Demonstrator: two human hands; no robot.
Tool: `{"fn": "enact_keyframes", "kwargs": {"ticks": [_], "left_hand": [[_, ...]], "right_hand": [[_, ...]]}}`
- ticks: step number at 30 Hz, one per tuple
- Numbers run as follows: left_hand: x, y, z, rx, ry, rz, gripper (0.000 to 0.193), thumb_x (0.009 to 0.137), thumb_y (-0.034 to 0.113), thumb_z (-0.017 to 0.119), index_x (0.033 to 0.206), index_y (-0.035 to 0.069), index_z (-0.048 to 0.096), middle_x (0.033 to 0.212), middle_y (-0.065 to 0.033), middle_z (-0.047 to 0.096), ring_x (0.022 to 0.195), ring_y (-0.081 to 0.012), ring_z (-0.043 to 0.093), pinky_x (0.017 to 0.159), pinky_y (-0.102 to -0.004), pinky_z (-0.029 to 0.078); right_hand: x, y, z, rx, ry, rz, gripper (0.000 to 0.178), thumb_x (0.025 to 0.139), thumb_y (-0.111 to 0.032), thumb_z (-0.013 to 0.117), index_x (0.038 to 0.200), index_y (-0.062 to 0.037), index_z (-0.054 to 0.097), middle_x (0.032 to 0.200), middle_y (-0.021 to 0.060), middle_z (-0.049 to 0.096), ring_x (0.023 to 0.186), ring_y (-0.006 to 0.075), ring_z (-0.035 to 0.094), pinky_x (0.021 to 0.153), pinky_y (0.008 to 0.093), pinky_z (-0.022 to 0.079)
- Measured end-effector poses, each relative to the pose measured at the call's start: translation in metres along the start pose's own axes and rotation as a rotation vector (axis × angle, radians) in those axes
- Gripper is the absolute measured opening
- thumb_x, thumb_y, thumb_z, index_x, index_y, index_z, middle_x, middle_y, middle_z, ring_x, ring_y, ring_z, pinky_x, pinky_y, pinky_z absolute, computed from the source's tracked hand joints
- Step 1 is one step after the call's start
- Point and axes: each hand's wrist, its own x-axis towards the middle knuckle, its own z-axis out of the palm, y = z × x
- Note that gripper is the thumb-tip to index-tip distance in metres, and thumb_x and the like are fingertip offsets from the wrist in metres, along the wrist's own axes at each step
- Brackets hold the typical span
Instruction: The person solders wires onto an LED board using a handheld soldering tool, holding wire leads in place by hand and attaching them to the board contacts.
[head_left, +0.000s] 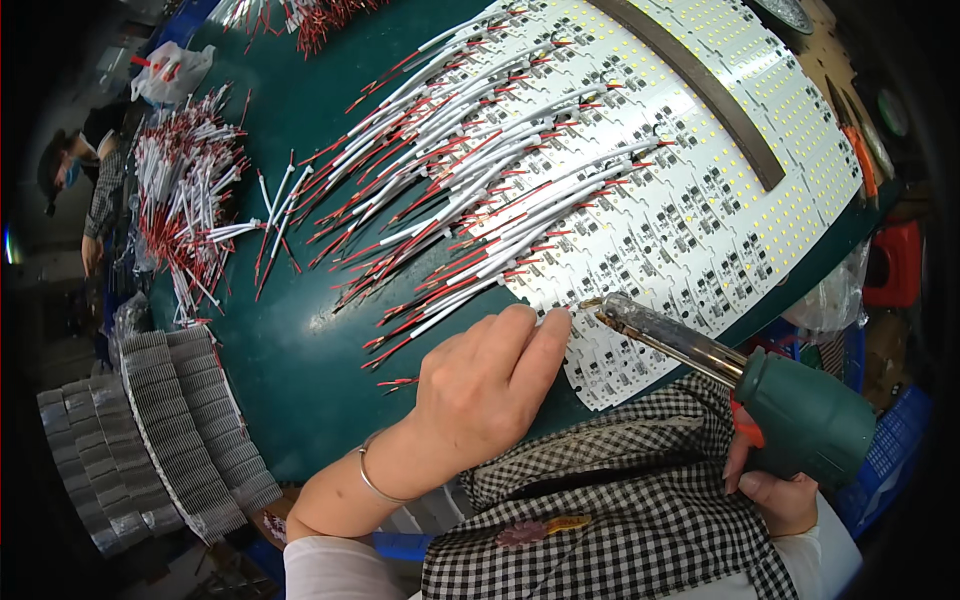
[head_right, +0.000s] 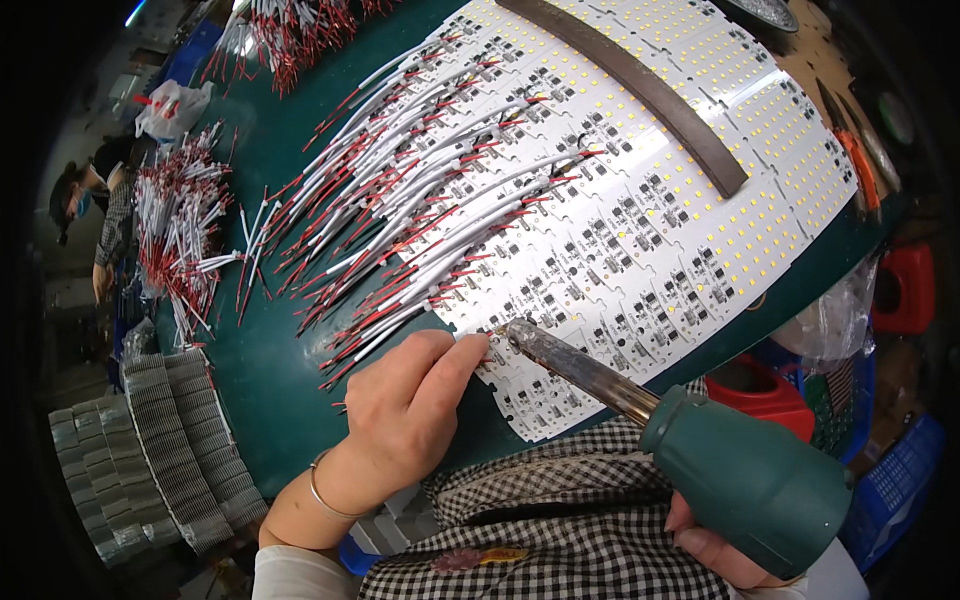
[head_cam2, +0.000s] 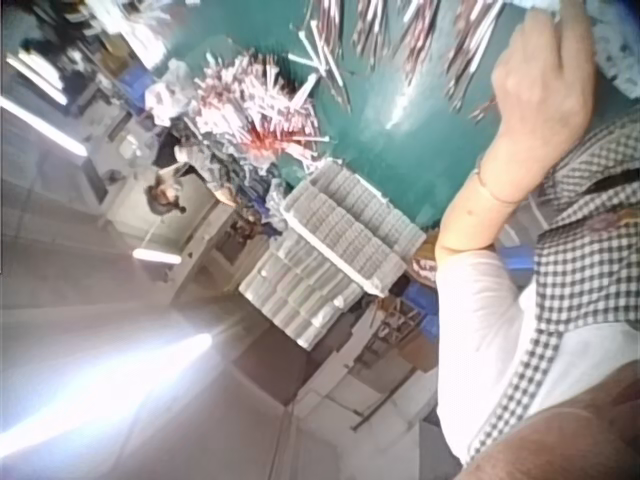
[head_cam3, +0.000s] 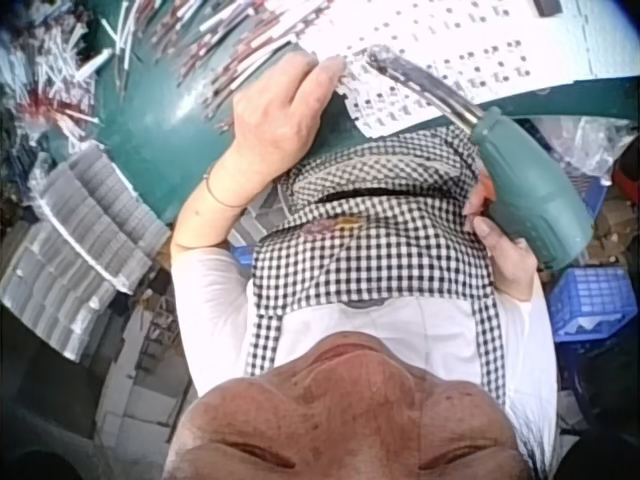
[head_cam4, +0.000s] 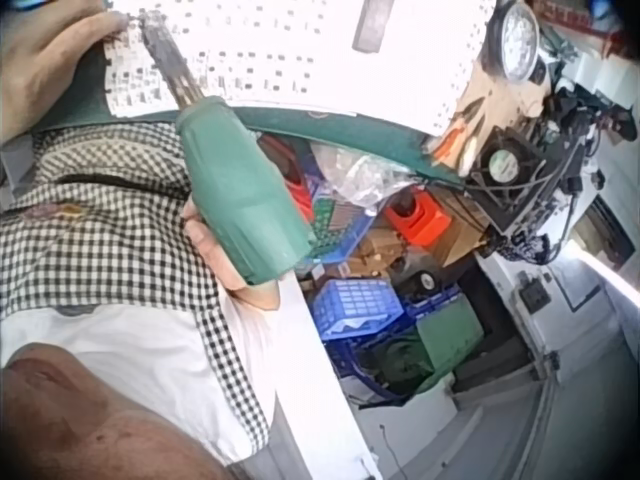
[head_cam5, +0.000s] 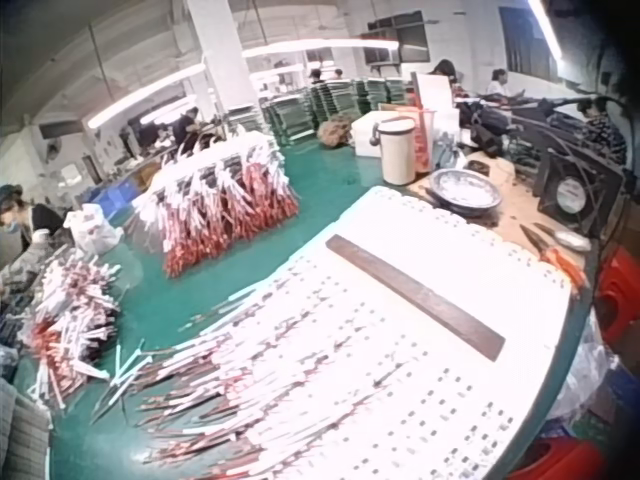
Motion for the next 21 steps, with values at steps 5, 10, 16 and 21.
{"fn": "enact_keyframes", "kwargs": {"ticks": [5, 10, 16, 21], "left_hand": [[-0.003, 0.003, 0.000, -0.012, -0.008, -0.011, 0.036, 0.069, -0.003, 0.063, 0.105, 0.000, 0.065, 0.080, -0.0100, 0.060, 0.059, -0.0202, 0.059, 0.048, -0.0290, 0.047], [-0.001, 0.003, 0.000, -0.010, -0.010, 0.005, 0.037, 0.068, -0.004, 0.063, 0.105, -0.001, 0.065, 0.080, -0.0101, 0.060, 0.060, -0.0209, 0.059, 0.049, -0.0292, 0.047], [-0.002, 0.003, 0.001, -0.011, 0.011, 0.009, 0.039, 0.066, -0.005, 0.063, 0.104, 0.000, 0.066, 0.079, -0.0096, 0.059, 0.059, -0.0204, 0.058, 0.048, -0.0289, 0.046], [-0.002, 0.003, 0.002, 0.008, 0.018, 0.010, 0.040, 0.064, -0.005, 0.063, 0.104, 0.000, 0.066, 0.078, -0.0091, 0.059, 0.059, -0.0199, 0.058, 0.048, -0.0284, 0.046]], "right_hand": [[0.000, 0.004, -0.011, -0.036, -0.058, 0.041, 0.070, 0.067, -0.017, 0.081, 0.126, 0.0060, 0.051, 0.086, 0.0161, 0.063, 0.060, 0.0197, 0.060, 0.048, 0.0280, 0.050], [-0.002, 0.004, -0.006, -0.068, -0.071, 0.079, 0.069, 0.069, -0.015, 0.080, 0.127, 0.0054, 0.049, 0.084, 0.0166, 0.063, 0.062, 0.0199, 0.060, 0.051, 0.0284, 0.051], [0.008, -0.002, 0.004, -0.037, -0.092, 0.085, 0.070, 0.073, -0.013, 0.078, 0.132, 0.0040, 0.044, 0.085, 0.0169, 0.062, 0.065, 0.0199, 0.060, 0.053, 0.0293, 0.052], [0.008, 0.001, 0.008, 0.054, -0.085, 0.102, 0.051, 0.074, -0.013, 0.078, 0.114, 0.0009, 0.050, 0.086, 0.0177, 0.061, 0.066, 0.0204, 0.060, 0.054, 0.0290, 0.053]]}}
